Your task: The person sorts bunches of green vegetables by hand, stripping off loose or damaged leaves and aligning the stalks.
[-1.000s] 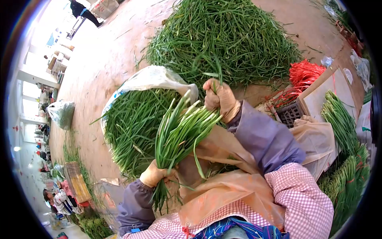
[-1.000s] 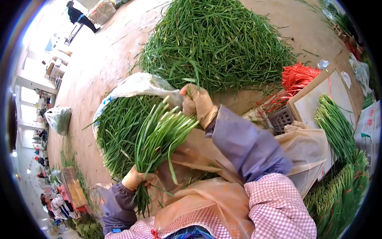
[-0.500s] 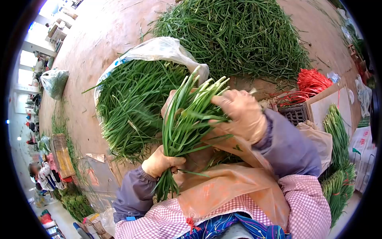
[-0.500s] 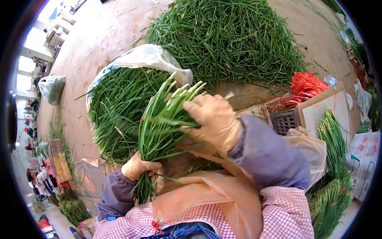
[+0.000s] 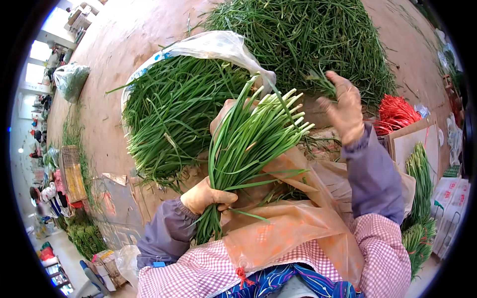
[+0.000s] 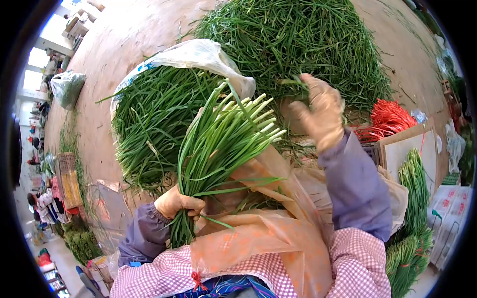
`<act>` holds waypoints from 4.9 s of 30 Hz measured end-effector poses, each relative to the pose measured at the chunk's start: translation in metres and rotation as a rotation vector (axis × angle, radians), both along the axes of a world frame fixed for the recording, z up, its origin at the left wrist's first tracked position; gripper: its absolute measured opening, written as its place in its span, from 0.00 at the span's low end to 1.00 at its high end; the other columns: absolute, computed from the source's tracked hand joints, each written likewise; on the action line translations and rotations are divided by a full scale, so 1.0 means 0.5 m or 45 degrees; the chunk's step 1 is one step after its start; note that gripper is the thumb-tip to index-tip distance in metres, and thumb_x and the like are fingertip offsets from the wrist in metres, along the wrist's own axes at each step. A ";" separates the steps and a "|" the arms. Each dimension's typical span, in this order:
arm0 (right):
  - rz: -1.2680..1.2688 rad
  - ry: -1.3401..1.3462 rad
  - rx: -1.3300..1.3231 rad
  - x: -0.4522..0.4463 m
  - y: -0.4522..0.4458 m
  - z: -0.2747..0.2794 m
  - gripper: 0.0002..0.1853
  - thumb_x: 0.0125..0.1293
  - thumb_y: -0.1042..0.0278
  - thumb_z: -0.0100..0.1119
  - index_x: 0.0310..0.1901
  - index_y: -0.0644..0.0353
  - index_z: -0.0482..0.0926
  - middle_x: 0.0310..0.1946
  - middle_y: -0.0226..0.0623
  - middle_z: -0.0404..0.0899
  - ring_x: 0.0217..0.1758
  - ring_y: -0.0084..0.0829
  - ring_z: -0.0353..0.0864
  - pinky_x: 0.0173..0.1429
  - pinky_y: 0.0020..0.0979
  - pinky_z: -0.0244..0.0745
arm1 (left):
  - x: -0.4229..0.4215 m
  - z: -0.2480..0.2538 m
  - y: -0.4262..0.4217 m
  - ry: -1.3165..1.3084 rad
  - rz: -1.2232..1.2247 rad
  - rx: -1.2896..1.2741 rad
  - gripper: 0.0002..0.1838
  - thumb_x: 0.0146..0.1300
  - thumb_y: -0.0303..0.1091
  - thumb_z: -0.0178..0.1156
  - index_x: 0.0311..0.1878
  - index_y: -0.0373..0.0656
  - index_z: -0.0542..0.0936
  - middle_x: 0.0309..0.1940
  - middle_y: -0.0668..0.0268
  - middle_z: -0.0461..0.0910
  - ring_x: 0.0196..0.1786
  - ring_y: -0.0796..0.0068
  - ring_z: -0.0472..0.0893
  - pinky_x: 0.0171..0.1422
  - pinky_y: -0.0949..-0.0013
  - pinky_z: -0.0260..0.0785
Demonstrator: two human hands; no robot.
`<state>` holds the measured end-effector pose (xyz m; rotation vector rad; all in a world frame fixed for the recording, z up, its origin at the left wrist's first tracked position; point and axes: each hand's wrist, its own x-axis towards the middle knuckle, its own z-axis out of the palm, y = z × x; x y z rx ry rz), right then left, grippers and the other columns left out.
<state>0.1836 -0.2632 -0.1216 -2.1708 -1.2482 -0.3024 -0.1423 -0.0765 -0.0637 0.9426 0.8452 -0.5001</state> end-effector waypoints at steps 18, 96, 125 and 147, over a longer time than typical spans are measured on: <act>0.298 1.358 0.337 -0.230 0.041 0.064 0.08 0.67 0.69 0.65 0.43 0.64 0.82 0.29 0.31 0.81 0.31 0.16 0.77 0.35 0.22 0.73 | -0.038 -0.041 -0.003 -0.066 -0.020 -0.154 0.17 0.50 0.24 0.69 0.45 0.37 0.78 0.28 0.64 0.77 0.26 0.72 0.78 0.34 0.67 0.78; -0.489 0.354 0.279 -0.001 -0.059 -0.080 0.05 0.68 0.69 0.59 0.39 0.62 0.79 0.32 0.40 0.80 0.36 0.38 0.79 0.43 0.37 0.75 | -0.056 -0.076 0.005 -0.188 -0.317 0.170 0.17 0.57 0.28 0.68 0.51 0.36 0.81 0.30 0.66 0.83 0.27 0.77 0.79 0.31 0.71 0.73; -0.053 1.465 0.283 -0.021 -0.110 -0.101 0.27 0.67 0.57 0.66 0.65 0.57 0.73 0.50 0.31 0.77 0.52 0.23 0.74 0.57 0.28 0.71 | -0.028 -0.052 0.017 -0.117 -0.659 0.336 0.20 0.58 0.34 0.67 0.53 0.39 0.81 0.38 0.59 0.86 0.39 0.71 0.83 0.47 0.67 0.74; 0.379 1.043 0.377 -0.098 0.005 -0.036 0.10 0.61 0.69 0.68 0.44 0.60 0.83 0.32 0.38 0.81 0.35 0.38 0.82 0.43 0.34 0.78 | -0.040 -0.068 0.017 -0.207 -0.604 0.360 0.20 0.56 0.30 0.68 0.53 0.37 0.81 0.34 0.65 0.85 0.35 0.77 0.80 0.41 0.70 0.73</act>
